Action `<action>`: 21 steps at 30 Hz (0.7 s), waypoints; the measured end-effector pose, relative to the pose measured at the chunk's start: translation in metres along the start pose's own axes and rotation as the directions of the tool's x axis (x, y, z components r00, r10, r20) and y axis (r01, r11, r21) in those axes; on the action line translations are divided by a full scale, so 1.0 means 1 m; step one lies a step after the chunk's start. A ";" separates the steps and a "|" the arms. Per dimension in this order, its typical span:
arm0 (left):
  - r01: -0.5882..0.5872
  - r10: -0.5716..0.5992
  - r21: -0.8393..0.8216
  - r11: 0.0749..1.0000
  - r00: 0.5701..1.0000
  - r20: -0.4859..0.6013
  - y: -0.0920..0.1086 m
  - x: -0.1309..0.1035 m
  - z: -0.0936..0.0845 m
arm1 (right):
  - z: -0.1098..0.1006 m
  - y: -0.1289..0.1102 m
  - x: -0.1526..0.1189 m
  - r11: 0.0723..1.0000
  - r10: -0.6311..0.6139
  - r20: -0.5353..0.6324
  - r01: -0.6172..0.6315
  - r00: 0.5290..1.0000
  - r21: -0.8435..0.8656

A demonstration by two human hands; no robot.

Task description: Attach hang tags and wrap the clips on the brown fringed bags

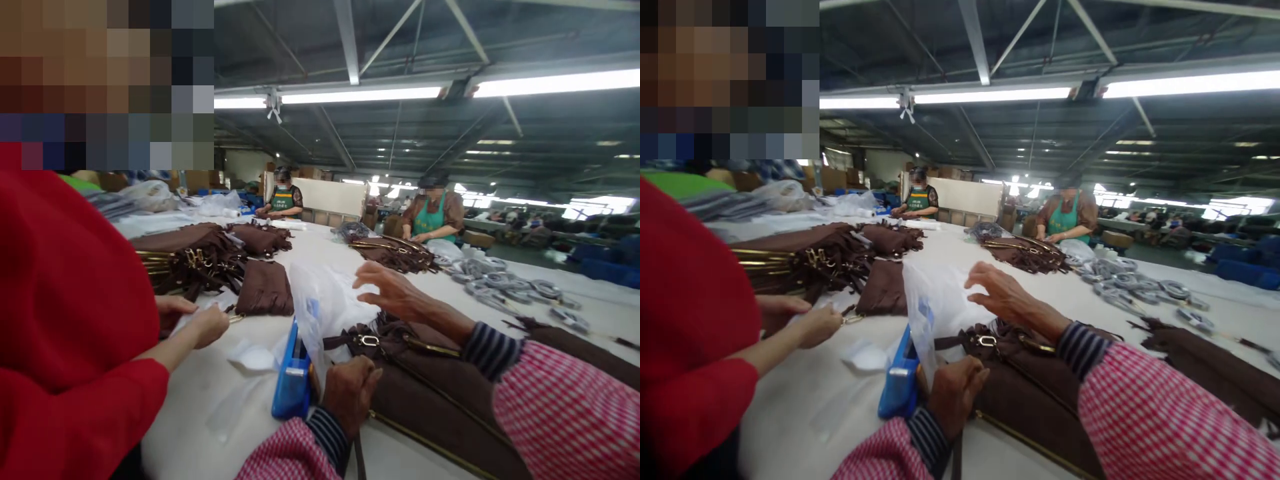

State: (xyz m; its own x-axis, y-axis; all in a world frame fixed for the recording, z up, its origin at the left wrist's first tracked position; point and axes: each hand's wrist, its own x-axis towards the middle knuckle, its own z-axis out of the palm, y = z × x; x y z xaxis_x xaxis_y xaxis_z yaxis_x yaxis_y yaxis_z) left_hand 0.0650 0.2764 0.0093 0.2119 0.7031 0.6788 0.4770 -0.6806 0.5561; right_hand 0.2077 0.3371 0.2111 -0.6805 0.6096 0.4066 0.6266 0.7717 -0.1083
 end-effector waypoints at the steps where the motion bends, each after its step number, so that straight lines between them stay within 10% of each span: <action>1: 0.000 0.000 0.003 1.000 1.000 0.026 0.001 0.000 -0.002 | -0.003 0.008 -0.029 0.996 0.079 0.051 -0.080 0.996 0.025; 10: 0.077 -0.078 0.015 0.997 0.981 0.178 0.000 0.007 -0.011 | -0.028 0.046 -0.222 0.754 0.655 0.010 -0.654 0.756 0.061; 17: 0.132 -0.128 0.006 0.991 0.946 0.298 0.000 0.013 -0.015 | 0.001 0.004 -0.255 0.852 0.500 0.007 -0.490 0.866 -0.186; 21: 0.170 -0.168 0.028 0.985 0.918 0.358 0.002 0.015 -0.016 | 0.010 0.020 -0.234 0.840 0.444 -0.052 -0.436 0.894 -0.322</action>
State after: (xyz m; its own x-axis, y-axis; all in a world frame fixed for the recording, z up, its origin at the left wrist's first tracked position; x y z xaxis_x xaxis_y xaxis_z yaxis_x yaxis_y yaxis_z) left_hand 0.0555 0.2821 0.0283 0.4198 0.8339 0.3582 0.5295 -0.5456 0.6496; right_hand 0.3758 0.2112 0.1044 -0.3107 0.8787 0.3624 0.9456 0.3245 0.0240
